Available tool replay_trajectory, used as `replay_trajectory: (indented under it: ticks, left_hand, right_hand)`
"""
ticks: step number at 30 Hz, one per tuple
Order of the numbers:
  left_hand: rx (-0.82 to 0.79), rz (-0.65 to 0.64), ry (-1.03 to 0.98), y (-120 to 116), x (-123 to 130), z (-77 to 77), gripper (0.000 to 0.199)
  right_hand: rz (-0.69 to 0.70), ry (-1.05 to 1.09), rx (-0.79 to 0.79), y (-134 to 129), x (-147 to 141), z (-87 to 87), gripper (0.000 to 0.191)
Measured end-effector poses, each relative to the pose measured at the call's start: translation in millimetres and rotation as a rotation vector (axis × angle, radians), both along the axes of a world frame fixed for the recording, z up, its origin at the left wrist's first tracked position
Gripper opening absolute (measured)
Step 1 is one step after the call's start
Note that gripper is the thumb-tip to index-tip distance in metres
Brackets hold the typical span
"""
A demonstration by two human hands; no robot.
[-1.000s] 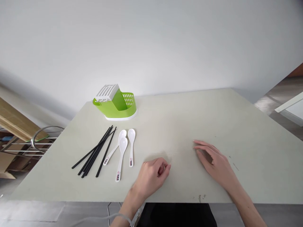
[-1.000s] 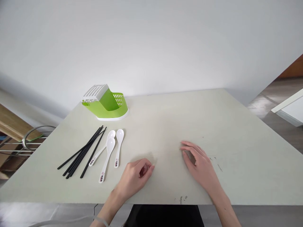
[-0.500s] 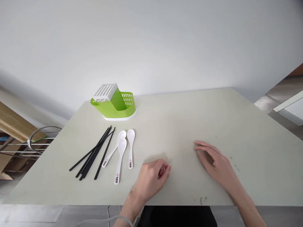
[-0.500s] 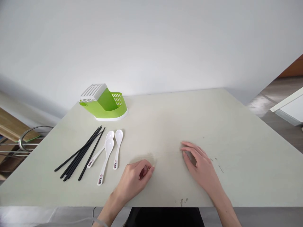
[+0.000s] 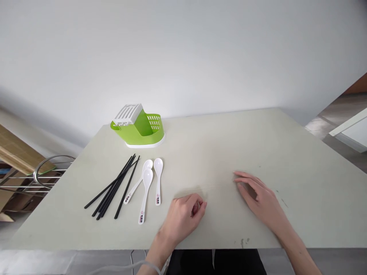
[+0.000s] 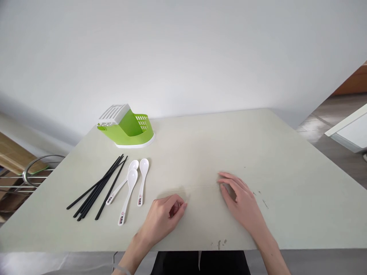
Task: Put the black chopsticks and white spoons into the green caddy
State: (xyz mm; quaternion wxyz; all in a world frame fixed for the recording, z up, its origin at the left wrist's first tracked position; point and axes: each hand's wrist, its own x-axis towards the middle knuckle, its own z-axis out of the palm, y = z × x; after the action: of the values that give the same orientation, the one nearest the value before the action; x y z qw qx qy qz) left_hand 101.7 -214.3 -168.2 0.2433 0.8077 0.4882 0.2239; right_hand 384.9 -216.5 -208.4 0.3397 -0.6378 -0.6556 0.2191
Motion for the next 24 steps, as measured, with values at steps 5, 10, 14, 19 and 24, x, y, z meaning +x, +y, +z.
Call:
replay_trajectory:
  ticks: [5, 10, 14, 19, 24]
  left_hand:
    - [0.010, -0.006, 0.005, -0.9, 0.4, -0.4, 0.021]
    - [0.019, -0.016, -0.001, -1.1, 0.6, 0.6, 0.021]
    - [0.031, -0.017, -0.001, -1.4, 1.0, 0.7, 0.020]
    - [0.037, -0.012, 0.010, -2.0, 2.0, 1.3, 0.020]
    - [0.034, -0.016, 0.014, -1.6, 1.9, 0.9, 0.022]
  right_hand:
    - [0.012, 0.015, 0.010, 0.8, -0.5, -0.6, 0.026]
    - [0.002, -0.002, 0.003, 0.8, -1.0, 0.6, 0.026]
    - [-0.004, -0.021, 0.025, 0.4, -1.1, 2.0, 0.026]
    - [-0.009, -0.025, 0.018, 0.7, -1.0, 3.3, 0.028]
    - [-0.002, -0.029, 0.006, 0.9, 0.4, 2.7, 0.028]
